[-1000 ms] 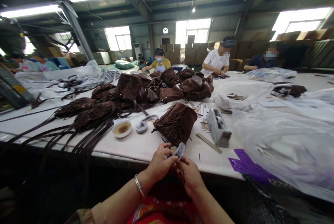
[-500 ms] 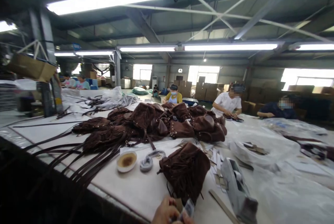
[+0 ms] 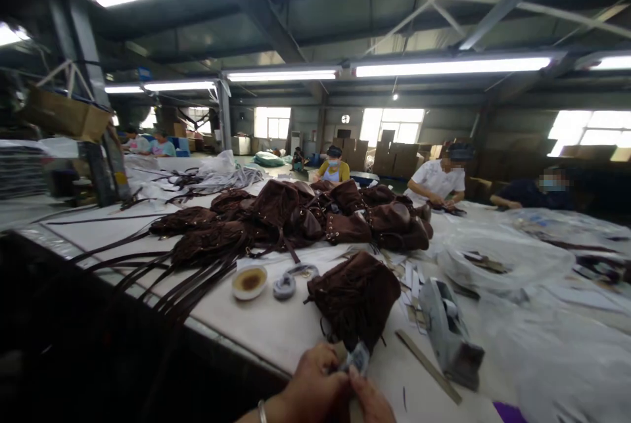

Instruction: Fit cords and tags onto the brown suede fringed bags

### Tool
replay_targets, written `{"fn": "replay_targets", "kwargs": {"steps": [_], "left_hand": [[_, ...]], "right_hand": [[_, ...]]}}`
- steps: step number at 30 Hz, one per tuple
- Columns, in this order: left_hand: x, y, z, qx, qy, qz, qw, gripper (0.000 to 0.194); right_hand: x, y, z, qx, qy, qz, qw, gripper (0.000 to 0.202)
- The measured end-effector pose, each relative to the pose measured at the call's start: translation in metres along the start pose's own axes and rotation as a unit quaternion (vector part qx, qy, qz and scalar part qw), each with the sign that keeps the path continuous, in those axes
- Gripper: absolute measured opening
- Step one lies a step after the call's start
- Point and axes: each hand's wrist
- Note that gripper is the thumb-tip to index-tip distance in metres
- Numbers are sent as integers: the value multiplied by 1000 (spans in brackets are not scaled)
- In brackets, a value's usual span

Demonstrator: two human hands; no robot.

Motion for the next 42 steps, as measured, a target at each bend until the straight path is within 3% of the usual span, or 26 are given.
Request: {"fn": "replay_targets", "kwargs": {"steps": [4,8,14,16,18,21,24,28,31,34,37,42], "left_hand": [[-11,14,1,-19,-30,-7,999,13],[-15,10,-5,-19,-84,9,996,18],[-14,3,-8,-23,-90,10,996,21],[-17,2,-10,-19,-85,-7,996,21],[-21,2,-12,-15,-83,-24,996,21],[-27,1,-14,-5,-90,-48,995,21],[-29,1,-14,32,-105,-63,992,20],[-27,6,-10,103,-147,-46,983,23],[-29,9,-6,147,-163,-41,975,20],[-35,11,-2,175,-162,-35,970,11],[-40,9,0,183,-146,-24,972,16],[-36,5,-2,122,-111,-92,982,19]], "right_hand": [[-3,1,24,101,60,-33,993,40],[-16,3,30,90,106,68,988,34],[-22,2,28,44,81,167,982,38],[-20,-1,31,-27,96,260,960,40],[-20,-5,35,-133,87,356,921,45],[-26,-14,36,-257,7,441,860,41],[-31,-31,25,-291,-54,494,817,38],[-28,-59,-1,-312,-47,533,785,26],[-19,-70,-17,-294,-94,523,794,26],[-12,-70,-26,-226,-144,484,833,27],[-10,-60,-31,-203,-119,441,866,25],[-12,-41,-34,-239,-60,401,882,17]]}}
Point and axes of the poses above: each hand's wrist, its own z-axis away from the middle knuckle, its own x-axis out of the palm, y = z × x, and after that the axes turned 4 degrees about z, right-handed
